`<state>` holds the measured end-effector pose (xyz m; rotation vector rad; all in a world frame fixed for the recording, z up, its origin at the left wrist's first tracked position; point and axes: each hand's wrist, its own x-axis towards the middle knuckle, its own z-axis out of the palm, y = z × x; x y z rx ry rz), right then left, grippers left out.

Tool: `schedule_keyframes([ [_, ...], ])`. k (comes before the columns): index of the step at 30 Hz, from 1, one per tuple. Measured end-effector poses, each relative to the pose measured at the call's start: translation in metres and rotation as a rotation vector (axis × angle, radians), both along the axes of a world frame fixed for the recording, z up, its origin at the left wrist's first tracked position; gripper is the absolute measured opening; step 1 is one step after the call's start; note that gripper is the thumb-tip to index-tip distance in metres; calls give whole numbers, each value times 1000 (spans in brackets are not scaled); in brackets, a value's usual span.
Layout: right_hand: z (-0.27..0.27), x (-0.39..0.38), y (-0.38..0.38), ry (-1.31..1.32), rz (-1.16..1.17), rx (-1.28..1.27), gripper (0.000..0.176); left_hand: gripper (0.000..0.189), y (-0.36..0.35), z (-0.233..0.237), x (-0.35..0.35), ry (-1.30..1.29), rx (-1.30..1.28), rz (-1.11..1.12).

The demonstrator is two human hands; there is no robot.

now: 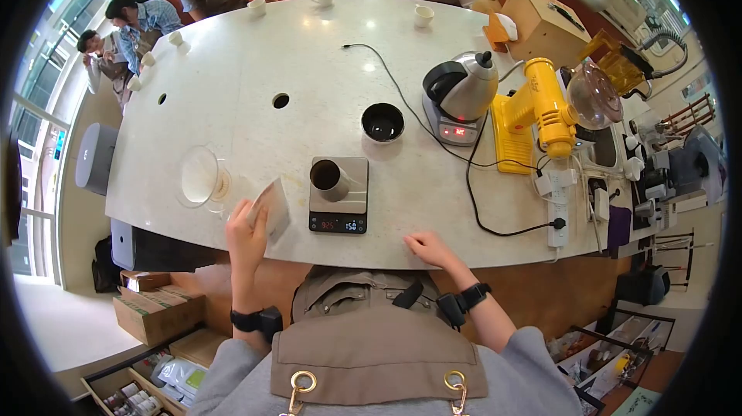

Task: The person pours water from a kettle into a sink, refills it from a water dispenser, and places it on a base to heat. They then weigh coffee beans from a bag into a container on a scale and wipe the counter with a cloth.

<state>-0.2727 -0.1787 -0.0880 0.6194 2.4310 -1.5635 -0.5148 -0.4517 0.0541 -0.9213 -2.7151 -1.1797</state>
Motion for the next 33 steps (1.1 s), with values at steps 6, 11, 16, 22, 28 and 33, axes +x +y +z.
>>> schedule_keyframes([
  [6, -8, 24, -10, -57, -676, -564, 41, 13, 34, -32, -47, 131, 37, 115],
  [11, -6, 17, -18, -5, -730, -436, 39, 13, 66, -41, -84, 164, 170, 131],
  [16, -14, 12, -22, 26, -741, -337, 40, 13, 88, -55, -110, 199, 289, 128],
  [22, -7, 0, -15, -21, -733, -354, 41, 14, 81, -95, -128, 122, 252, 142],
  [28, -14, -21, -8, -26, -580, -282, 39, 18, 64, -124, -102, -93, 300, 92],
  [33, -14, -62, -12, 17, -363, -260, 27, 18, 37, -173, -50, -366, 204, -19],
])
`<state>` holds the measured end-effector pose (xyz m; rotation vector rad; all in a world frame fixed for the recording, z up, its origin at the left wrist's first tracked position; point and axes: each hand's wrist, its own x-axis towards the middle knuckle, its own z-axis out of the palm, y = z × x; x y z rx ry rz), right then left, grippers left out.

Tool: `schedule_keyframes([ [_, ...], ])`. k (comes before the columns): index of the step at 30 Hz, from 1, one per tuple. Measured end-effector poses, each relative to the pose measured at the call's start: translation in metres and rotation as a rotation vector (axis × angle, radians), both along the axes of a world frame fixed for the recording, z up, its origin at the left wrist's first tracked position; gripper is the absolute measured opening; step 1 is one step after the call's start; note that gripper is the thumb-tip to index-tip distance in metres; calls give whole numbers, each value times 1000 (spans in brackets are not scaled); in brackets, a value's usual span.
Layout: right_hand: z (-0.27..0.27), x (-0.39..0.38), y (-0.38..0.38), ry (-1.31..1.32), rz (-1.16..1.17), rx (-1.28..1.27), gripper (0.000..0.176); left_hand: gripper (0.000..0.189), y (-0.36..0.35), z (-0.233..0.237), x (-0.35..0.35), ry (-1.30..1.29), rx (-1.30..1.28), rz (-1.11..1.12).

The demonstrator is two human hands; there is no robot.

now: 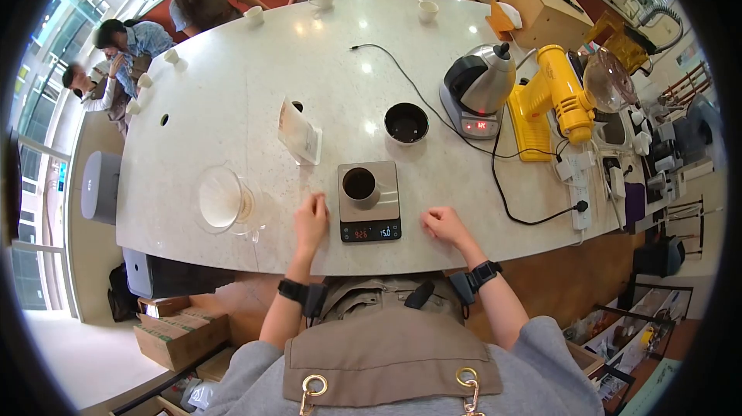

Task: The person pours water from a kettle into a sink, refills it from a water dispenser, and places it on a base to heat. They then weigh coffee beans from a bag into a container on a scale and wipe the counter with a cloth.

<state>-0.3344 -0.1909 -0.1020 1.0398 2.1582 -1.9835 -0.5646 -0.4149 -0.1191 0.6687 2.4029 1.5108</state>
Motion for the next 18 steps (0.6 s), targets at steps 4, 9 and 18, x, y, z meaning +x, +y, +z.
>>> schedule_keyframes([
  [4, -2, -28, -7, 20, 42, 1, 21, 17, -10, 12, 36, -89, 34, -68],
  [9, -12, -37, -9, 12, 143, 102, 19, 29, -16, 10, 45, -136, 96, -129],
  [18, -20, -29, -7, 70, 229, 100, 16, 69, -17, 9, 41, 26, 82, -289],
])
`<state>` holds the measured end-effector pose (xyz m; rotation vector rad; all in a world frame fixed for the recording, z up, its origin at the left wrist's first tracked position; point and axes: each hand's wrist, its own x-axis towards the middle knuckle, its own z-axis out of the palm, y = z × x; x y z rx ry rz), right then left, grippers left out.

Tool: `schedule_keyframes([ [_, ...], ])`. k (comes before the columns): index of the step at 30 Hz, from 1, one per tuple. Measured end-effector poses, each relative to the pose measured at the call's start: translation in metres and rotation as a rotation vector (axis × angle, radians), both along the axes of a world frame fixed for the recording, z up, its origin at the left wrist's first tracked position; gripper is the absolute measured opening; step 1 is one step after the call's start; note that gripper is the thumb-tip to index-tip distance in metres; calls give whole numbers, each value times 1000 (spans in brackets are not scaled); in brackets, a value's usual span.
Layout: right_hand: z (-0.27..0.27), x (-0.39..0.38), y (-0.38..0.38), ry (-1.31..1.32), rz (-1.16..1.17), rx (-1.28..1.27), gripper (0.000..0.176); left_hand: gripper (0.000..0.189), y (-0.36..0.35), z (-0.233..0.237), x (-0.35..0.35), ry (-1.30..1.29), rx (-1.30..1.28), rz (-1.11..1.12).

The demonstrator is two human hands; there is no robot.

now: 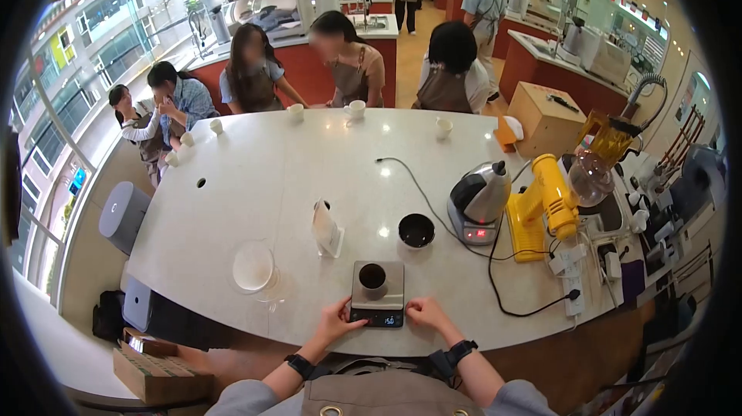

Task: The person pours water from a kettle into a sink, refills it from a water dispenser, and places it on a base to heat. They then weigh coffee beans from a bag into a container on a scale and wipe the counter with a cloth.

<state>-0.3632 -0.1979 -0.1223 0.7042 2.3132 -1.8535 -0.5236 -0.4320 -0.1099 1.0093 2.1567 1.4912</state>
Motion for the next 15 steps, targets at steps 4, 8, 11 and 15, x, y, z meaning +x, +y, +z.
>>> schedule_keyframes([
  [4, -2, 4, -2, -99, 52, -122, 21, 86, -4, -2, -14, 11, -116, -181],
  [8, -10, 6, 1, -41, 116, -113, 22, 98, -9, 4, -15, 94, -256, -229],
  [11, -5, -1, -1, -27, 111, -74, 23, 97, -11, 4, -10, 140, -239, -187],
  [15, 20, 2, -10, 18, 133, 204, 44, 95, -9, 8, -5, 215, -250, -138],
])
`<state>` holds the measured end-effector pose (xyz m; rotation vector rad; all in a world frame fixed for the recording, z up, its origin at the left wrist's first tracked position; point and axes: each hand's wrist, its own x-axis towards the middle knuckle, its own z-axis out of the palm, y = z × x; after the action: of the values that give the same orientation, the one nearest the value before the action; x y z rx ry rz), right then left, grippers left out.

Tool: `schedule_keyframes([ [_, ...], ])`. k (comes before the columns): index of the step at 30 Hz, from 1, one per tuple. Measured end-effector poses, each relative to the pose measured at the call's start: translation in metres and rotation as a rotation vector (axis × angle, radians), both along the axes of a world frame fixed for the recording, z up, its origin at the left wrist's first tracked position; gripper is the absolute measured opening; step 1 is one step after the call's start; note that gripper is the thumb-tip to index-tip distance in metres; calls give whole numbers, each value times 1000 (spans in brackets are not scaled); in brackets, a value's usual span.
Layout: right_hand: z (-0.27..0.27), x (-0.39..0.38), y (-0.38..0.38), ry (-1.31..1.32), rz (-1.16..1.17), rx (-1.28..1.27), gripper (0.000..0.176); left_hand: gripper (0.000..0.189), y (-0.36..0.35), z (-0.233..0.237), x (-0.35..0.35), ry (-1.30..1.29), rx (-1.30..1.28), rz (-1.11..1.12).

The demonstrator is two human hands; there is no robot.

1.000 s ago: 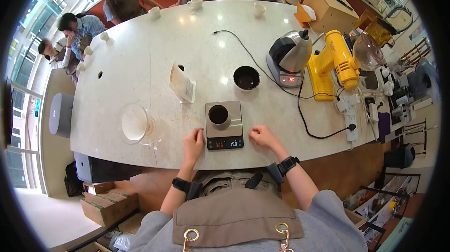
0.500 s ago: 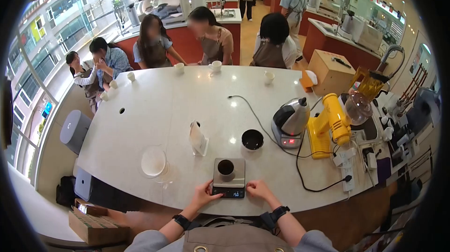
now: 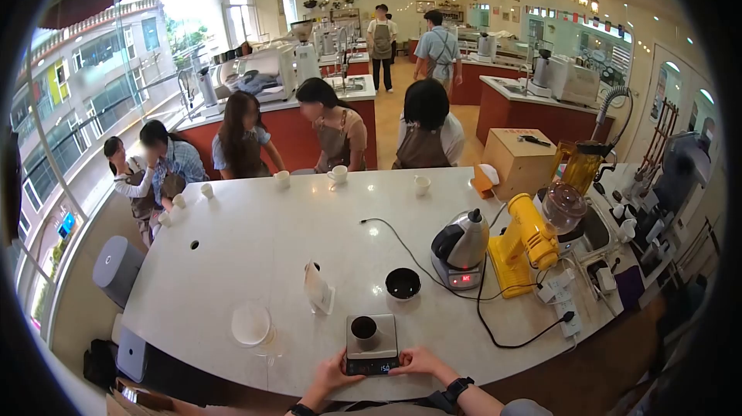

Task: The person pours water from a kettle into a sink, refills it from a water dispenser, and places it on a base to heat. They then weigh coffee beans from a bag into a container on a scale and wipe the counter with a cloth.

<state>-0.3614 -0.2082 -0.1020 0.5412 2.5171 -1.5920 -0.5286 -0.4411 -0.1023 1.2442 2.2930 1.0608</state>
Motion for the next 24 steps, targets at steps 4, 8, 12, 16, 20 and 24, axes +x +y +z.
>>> schedule_keyframes([
  [4, 0, 0, -1, 14, 49, 51, 50, 95, -1, -6, 1, 17, 27, 29],
  [8, -7, -1, 3, -1, 94, 54, 45, 97, -2, -15, 2, -12, 38, 50],
  [12, 0, -1, 4, -27, 86, 6, 44, 97, 0, -17, 1, -33, 57, 49],
  [16, -4, -2, 2, -17, 72, 22, 43, 97, -1, -5, 0, 10, 46, 21],
  [20, -5, -1, 2, -36, 65, -1, 43, 95, -1, -10, 1, 57, 51, 27],
  [24, -11, -1, 3, -38, 57, -27, 43, 95, 1, -3, 1, 45, 45, 13],
])
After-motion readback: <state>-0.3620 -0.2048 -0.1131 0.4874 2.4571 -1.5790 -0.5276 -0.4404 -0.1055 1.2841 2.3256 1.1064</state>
